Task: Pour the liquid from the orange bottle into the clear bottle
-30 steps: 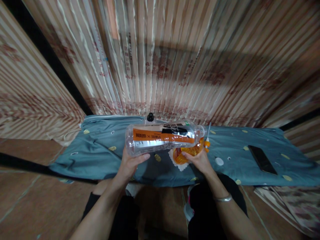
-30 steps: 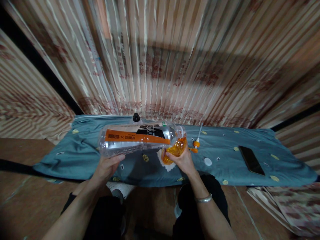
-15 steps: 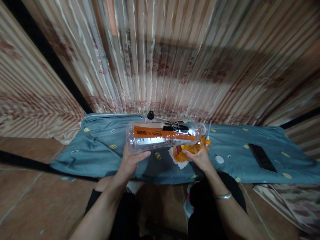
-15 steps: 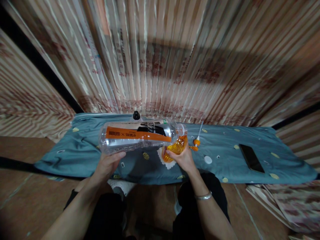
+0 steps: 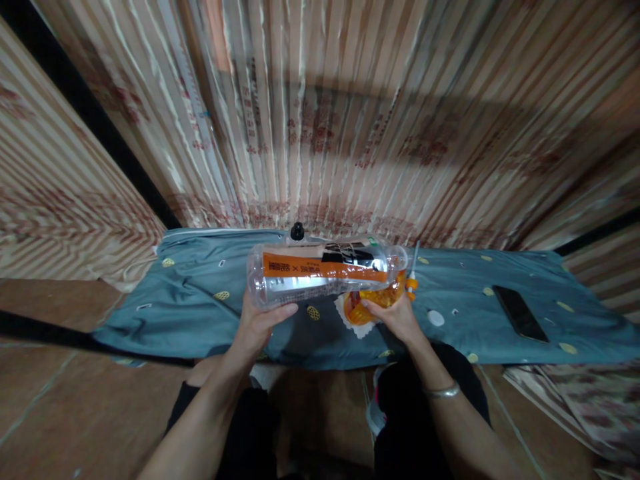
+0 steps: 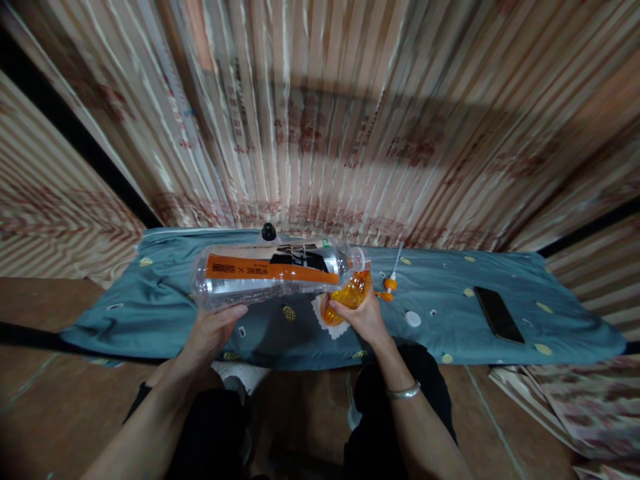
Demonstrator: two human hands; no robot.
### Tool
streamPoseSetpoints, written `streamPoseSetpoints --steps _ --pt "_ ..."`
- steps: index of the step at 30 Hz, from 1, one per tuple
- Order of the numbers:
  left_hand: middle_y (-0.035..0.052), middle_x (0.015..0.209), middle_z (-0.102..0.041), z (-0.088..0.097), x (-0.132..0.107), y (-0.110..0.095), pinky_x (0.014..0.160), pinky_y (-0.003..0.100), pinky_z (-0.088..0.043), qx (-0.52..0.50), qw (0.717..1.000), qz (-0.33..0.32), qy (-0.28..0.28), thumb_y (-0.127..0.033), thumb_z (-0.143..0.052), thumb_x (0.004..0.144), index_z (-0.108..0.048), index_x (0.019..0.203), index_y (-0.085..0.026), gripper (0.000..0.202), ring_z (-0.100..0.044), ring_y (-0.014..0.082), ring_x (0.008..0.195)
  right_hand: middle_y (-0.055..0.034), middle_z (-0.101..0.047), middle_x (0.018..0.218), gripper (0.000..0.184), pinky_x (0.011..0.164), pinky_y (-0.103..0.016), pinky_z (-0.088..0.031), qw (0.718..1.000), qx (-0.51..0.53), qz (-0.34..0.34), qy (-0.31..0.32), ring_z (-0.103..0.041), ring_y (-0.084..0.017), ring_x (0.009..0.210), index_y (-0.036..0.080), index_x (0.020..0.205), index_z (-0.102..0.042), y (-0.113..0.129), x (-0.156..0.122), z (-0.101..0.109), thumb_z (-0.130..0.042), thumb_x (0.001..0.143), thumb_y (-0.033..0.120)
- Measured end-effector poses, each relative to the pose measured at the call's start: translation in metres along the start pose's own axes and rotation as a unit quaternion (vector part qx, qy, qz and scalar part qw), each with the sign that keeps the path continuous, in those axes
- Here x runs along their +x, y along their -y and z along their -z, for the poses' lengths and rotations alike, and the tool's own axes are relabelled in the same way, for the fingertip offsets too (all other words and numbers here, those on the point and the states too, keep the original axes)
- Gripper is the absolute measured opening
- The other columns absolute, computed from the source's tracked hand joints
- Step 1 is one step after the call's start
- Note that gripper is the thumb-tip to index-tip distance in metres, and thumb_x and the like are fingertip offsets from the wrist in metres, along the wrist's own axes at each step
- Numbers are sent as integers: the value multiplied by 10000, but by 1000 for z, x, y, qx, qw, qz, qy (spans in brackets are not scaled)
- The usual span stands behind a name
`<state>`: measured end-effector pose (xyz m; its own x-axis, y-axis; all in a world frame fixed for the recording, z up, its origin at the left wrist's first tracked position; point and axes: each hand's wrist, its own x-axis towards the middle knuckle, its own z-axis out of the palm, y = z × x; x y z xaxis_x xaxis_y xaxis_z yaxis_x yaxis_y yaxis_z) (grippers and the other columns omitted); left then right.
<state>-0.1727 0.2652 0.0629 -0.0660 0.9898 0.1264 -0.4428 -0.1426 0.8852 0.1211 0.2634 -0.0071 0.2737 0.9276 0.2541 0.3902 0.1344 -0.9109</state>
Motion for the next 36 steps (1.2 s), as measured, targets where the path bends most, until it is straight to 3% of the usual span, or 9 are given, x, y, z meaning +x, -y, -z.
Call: streamPoseSetpoints --steps 9,15,25,29,33,36 --pt "51 1047 -827 1 2 1 1014 459 -611 2 1000 -6 -3 -267 -996 462 -771 1046 -223 628 -776 310 1037 -135 -757 1253 781 1104 -590 -544 1000 5 3 4 -729 -362 1160 222 1256 -614 3 0 -2 -921 638 586" --pt "20 803 -799 -5 0 -8 703 401 -671 -3 999 27 25 -271 -986 471 -766 915 -212 499 -750 246 700 -155 -745 1296 839 1114 -603 -540 1000 10 -8 5 -721 -376 1198 213 1318 -587 -1 0 -1 -926 643 578" --pt "11 666 -760 -6 0 -7 656 331 -644 13 999 14 41 -325 -986 489 -761 741 -199 360 -722 208 620 -144 -764 1264 818 1108 -596 -550 1000 6 5 0 -731 -377 1185 223 1299 -616 -3 0 -1 -929 640 593" --pt "9 756 -785 -6 0 -7 671 329 -640 -7 999 16 45 -290 -985 498 -754 898 -212 469 -723 201 640 -151 -770 1245 813 1093 -618 -556 1000 7 3 6 -725 -392 1202 210 1283 -625 -2 0 -1 -920 645 620" --pt "34 967 -809 -4 -2 -7 716 390 -657 -7 999 11 41 -260 -987 523 -708 1165 -244 701 -747 235 722 -170 -765 1265 837 1088 -629 -556 1000 8 -1 3 -733 -400 1188 199 1302 -614 -2 -1 -2 -911 653 638" --pt "58 1075 -806 -1 -2 -5 715 407 -664 -3 1000 9 29 -266 -1002 514 -669 1254 -260 811 -764 269 798 -174 -762 1276 823 1082 -633 -557 1000 2 -4 6 -741 -401 1171 204 1295 -617 -2 -1 -1 -905 657 637"
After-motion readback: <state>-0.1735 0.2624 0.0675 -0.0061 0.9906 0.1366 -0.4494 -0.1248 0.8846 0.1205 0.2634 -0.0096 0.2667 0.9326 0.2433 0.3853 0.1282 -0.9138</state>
